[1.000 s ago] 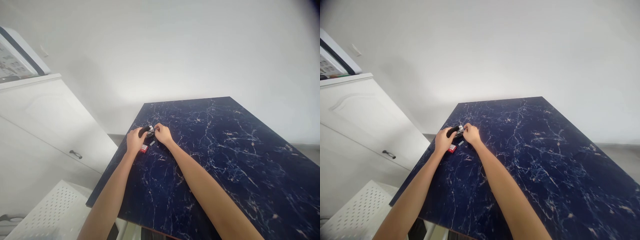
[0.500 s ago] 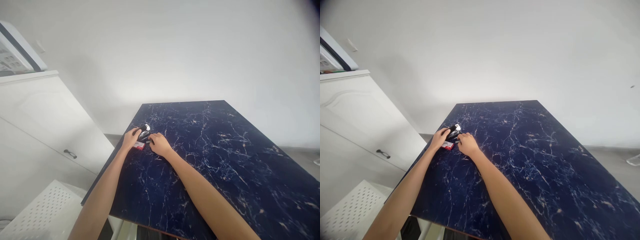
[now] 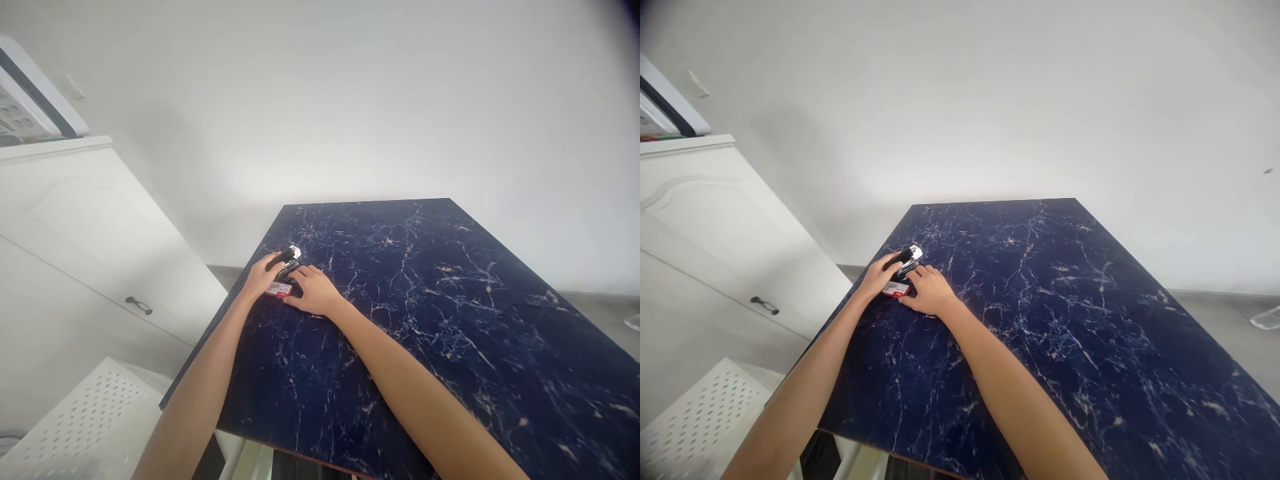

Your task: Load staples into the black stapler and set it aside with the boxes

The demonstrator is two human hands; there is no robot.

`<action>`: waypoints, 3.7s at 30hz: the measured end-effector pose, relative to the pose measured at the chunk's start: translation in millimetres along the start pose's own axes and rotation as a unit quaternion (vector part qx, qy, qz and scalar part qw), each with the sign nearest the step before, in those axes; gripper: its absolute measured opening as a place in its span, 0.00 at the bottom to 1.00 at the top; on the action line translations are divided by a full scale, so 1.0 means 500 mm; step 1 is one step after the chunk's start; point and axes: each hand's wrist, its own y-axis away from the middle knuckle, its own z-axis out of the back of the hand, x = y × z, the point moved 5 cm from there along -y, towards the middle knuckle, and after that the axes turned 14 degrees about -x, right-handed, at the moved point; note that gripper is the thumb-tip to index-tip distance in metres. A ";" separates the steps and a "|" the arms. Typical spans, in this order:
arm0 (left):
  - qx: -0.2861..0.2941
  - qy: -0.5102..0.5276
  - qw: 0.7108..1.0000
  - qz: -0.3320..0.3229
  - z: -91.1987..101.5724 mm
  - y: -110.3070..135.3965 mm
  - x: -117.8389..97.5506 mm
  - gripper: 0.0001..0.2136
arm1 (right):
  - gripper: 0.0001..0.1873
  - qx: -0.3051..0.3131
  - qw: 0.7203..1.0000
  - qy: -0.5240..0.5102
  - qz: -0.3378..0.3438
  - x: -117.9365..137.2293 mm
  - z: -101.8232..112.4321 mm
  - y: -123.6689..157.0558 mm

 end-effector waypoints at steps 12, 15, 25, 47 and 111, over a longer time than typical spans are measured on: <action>0.002 0.008 1.000 -0.019 0.000 0.003 -0.004 0.20 | 0.15 -0.067 0.991 0.022 -0.111 -0.030 0.006 -0.005; 0.029 0.007 1.000 0.001 -0.001 0.000 0.001 0.23 | 0.18 -0.100 0.984 -0.004 -0.150 -0.046 0.013 -0.008; 0.135 0.043 0.987 -0.081 -0.061 0.045 -0.107 0.20 | 0.19 -0.225 0.918 -0.055 -0.323 -0.137 0.067 0.031; 0.194 0.068 0.970 -0.130 -0.087 0.082 -0.143 0.29 | 0.21 -0.063 0.984 -0.090 -0.138 -0.165 0.123 0.026; 0.319 0.078 0.938 -0.109 -0.075 0.133 -0.181 0.18 | 0.05 0.061 0.984 0.001 -0.167 -0.109 0.319 0.211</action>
